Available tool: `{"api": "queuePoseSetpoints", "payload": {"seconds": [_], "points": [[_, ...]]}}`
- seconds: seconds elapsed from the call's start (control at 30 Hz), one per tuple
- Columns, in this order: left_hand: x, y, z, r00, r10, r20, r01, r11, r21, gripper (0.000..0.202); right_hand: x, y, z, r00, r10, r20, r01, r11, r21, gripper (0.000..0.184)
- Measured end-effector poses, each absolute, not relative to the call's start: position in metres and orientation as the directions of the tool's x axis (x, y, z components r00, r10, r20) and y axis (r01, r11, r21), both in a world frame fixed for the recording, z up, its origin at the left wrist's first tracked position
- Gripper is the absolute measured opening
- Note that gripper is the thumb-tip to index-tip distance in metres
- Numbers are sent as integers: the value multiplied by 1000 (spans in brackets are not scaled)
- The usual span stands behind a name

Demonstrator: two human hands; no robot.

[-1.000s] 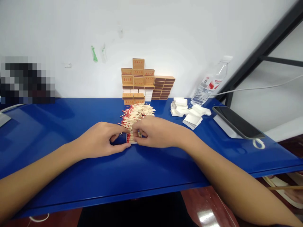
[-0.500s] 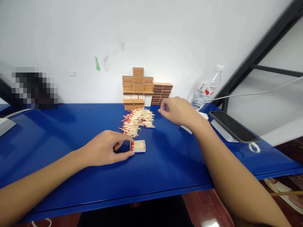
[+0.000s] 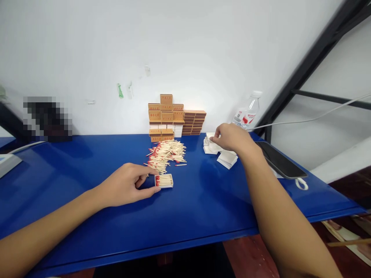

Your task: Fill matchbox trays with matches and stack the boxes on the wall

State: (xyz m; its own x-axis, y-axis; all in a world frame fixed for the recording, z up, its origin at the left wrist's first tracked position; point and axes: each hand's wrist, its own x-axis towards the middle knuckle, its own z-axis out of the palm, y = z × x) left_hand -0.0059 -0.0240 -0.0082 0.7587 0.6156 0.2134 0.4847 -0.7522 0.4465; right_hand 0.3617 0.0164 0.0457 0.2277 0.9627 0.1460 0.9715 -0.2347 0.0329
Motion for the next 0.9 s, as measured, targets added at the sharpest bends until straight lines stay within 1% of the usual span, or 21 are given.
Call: {"api": "queuePoseSetpoints", "payload": {"seconds": [0.07,0.13,0.2,0.27,0.33,0.4,0.53,0.6,0.63,0.67,0.7,0.73,0.77,0.8,0.87,0.9], "points": [[-6,-24,-9,756,618,217,482,-749,455,33,365,18,44,231,959,165,971,-238,25,25],[-6,-24,-10,752,622,218,475,-740,476,34,369,21,42,248,945,214,966,-258,16,23],[-6,-25,-10,729,638,247,469,-729,500,35,374,25,39,261,931,255,964,-266,-14,21],[-6,-25,-10,726,642,246,468,-724,507,34,379,29,36,230,939,256,973,-222,-60,24],[-6,-25,-10,748,629,210,476,-730,491,34,384,33,33,170,955,242,984,-153,-88,28],[-7,-24,-9,753,627,201,488,-736,470,35,389,35,30,144,957,253,988,-127,-85,30],[-7,-23,-9,746,637,192,515,-735,441,32,394,36,29,132,949,285,991,-126,-39,30],[-8,-23,-8,745,639,190,522,-737,429,33,388,35,30,71,937,343,997,-67,-22,29],[-8,-23,-8,741,642,197,525,-737,426,34,381,34,31,29,922,385,999,-16,-37,27],[-7,-23,-8,738,644,203,527,-737,422,35,372,34,31,-15,906,424,996,53,-77,25],[-7,-23,-8,737,646,200,530,-736,421,35,361,34,32,-52,892,449,981,129,-143,23],[-7,-24,-8,740,645,192,531,-735,422,35,349,34,32,-84,885,457,949,211,-234,21],[-7,-24,-8,744,643,180,531,-733,424,34,336,35,32,-113,894,433,898,278,-340,20],[-7,-24,-8,747,642,173,530,-732,428,34,324,37,32,-135,913,384,842,310,-441,19],[-7,-23,-9,744,641,188,523,-734,433,34,303,44,31,-146,928,343,804,313,-505,20],[-8,-22,-9,739,641,208,519,-738,432,34,297,50,32,-117,933,341,797,292,-528,20]]}}
